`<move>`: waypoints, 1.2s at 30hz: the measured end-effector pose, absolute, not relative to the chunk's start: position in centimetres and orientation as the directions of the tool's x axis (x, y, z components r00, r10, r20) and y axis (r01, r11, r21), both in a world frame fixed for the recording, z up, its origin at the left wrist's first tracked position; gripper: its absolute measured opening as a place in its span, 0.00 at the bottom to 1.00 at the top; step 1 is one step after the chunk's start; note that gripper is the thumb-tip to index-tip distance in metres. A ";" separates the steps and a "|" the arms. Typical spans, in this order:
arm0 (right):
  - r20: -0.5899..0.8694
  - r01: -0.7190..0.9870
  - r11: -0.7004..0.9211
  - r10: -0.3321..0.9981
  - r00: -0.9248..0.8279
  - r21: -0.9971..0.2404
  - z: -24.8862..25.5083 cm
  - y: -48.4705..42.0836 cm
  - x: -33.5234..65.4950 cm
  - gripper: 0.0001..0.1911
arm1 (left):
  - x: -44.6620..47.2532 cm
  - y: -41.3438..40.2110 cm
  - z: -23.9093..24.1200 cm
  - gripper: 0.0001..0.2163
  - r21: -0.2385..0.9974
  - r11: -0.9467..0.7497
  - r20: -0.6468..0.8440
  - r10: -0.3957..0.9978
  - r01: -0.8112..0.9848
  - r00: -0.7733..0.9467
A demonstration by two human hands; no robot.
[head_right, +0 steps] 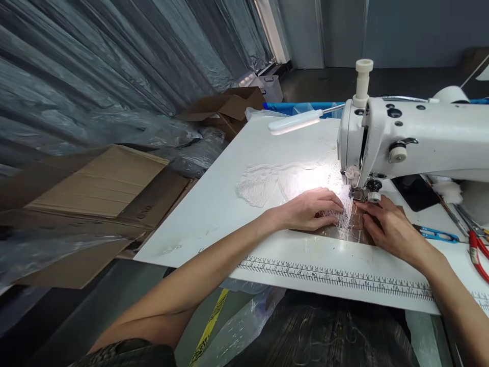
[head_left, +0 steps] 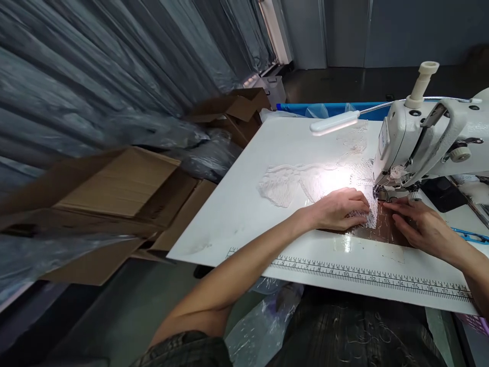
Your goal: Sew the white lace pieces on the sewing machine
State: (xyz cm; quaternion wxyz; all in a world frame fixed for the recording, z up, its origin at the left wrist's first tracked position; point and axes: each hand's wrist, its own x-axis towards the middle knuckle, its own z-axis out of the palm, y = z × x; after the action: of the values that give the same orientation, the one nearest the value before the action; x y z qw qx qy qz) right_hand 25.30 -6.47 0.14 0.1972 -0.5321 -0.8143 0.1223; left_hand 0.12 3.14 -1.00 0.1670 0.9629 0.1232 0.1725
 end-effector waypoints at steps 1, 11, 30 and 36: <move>0.199 0.811 0.411 0.912 -0.360 -0.415 0.4 -6.4 25.2 0.21 | 0.2 3.0 -1.2 0.09 0.375 -0.911 0.288 0.292 0.174 0.912; 0.185 0.700 0.481 0.870 -0.458 -0.529 0.1 -6.2 23.0 0.16 | 0.9 2.3 -2.2 0.10 0.414 -0.875 0.335 0.401 0.249 0.853; 0.338 0.823 0.465 0.871 -0.357 -0.327 -1.7 -6.6 22.5 0.17 | 0.9 2.0 -1.9 0.08 0.452 -0.881 0.657 0.437 0.142 0.614; 0.276 0.862 0.447 0.883 -0.381 -0.239 -2.2 -8.1 21.7 0.21 | 0.8 2.0 -2.0 0.08 0.460 -0.880 0.559 0.388 0.116 0.733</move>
State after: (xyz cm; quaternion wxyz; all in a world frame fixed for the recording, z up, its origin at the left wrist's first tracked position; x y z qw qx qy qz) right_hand 21.66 -8.12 -2.22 0.1836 -0.5253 -0.8304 0.0275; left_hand 0.80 2.02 -1.96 0.2014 0.9088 0.1385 0.3380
